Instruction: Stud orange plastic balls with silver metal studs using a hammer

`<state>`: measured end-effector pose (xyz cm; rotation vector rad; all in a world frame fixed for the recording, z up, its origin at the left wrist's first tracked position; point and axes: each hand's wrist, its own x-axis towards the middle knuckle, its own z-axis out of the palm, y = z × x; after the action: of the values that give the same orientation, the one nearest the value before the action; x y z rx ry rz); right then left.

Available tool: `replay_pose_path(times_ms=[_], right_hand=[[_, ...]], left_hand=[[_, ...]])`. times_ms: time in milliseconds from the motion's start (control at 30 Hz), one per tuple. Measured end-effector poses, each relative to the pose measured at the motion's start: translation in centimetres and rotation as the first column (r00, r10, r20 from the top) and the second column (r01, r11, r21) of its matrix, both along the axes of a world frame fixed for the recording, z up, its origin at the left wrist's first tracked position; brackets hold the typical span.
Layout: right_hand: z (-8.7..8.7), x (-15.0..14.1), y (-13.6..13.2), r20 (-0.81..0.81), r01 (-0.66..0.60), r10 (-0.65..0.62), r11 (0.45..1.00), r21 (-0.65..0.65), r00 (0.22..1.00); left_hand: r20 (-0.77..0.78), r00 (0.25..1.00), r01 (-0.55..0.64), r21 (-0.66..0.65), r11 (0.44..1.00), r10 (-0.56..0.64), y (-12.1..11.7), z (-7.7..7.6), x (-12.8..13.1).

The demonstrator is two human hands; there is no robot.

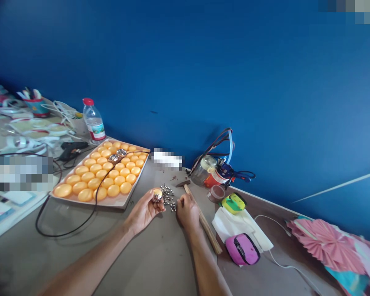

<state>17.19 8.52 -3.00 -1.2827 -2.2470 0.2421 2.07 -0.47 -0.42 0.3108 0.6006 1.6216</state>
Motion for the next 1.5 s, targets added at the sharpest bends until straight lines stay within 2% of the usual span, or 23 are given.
replay_pose_path(times_ms=[133,200,300,400,467,533,633,700,800,933,1000,1100,1233,1500], right_hand=[[0.2,0.2,-0.1,0.014,0.058,-0.057,0.997,-0.043,0.998],[0.4,0.3,-0.2,-0.033,0.048,-0.050,0.996,-0.070,0.998],[0.9,0.2,-0.5,-0.201,-0.070,0.044,0.990,-0.122,0.979],[1.5,-0.2,-1.0,-0.392,-0.195,0.095,0.955,-0.224,0.915],[1.9,-0.6,-1.3,-0.540,-0.262,0.039,0.902,-0.343,0.841],[2.3,-0.9,-1.7,-0.696,-0.367,-0.052,0.820,-0.439,0.717],[2.9,-1.2,-2.3,-0.828,-0.528,-0.155,0.704,-0.475,0.539],[3.2,-1.4,-2.8,-0.851,-0.582,-0.181,0.659,-0.477,0.493],[3.5,-1.6,-3.3,-0.860,-0.611,-0.175,0.637,-0.471,0.480],[3.7,-2.0,-3.6,-0.872,-0.593,-0.189,0.667,-0.451,0.451],[3.8,-2.1,-3.7,-0.869,-0.594,-0.212,0.656,-0.466,0.448],[3.8,-2.3,-4.0,-0.842,-0.585,-0.242,0.626,-0.515,0.483],[3.9,-2.6,-4.2,-0.811,-0.546,-0.254,0.630,-0.552,0.527],[4.2,-2.7,-4.3,-0.794,-0.569,-0.270,0.576,-0.587,0.545]], left_hand=[[-0.014,1.000,0.006,0.006,1.000,-0.006,0.0,0.0,0.1],[-0.022,1.000,0.009,0.006,1.000,-0.009,-0.1,0.1,0.1],[-0.035,0.999,0.012,0.010,1.000,-0.011,-0.2,0.1,0.1],[-0.043,0.999,0.008,0.008,1.000,-0.007,-0.3,0.0,0.0],[-0.053,0.999,0.011,0.001,1.000,-0.011,-0.3,0.0,0.1],[-0.061,0.998,0.021,-0.008,1.000,-0.021,-0.4,0.2,0.1],[-0.052,0.998,0.043,-0.019,0.999,-0.044,-0.6,0.6,0.1],[-0.033,0.998,0.051,-0.026,0.998,-0.052,-0.7,0.7,0.0],[0.000,0.998,0.061,-0.018,0.998,-0.061,-0.7,0.5,-0.1],[0.007,0.996,0.092,0.001,0.996,-0.092,-0.6,0.2,-0.2],[0.006,0.995,0.098,0.007,0.995,-0.098,-0.6,0.1,-0.1],[0.003,0.995,0.098,0.021,0.995,-0.098,-0.7,0.3,0.1],[-0.050,0.994,0.102,0.021,0.995,-0.101,-0.7,0.5,0.3],[-0.124,0.988,0.096,-0.006,0.995,-0.096,-0.7,0.4,0.4]])
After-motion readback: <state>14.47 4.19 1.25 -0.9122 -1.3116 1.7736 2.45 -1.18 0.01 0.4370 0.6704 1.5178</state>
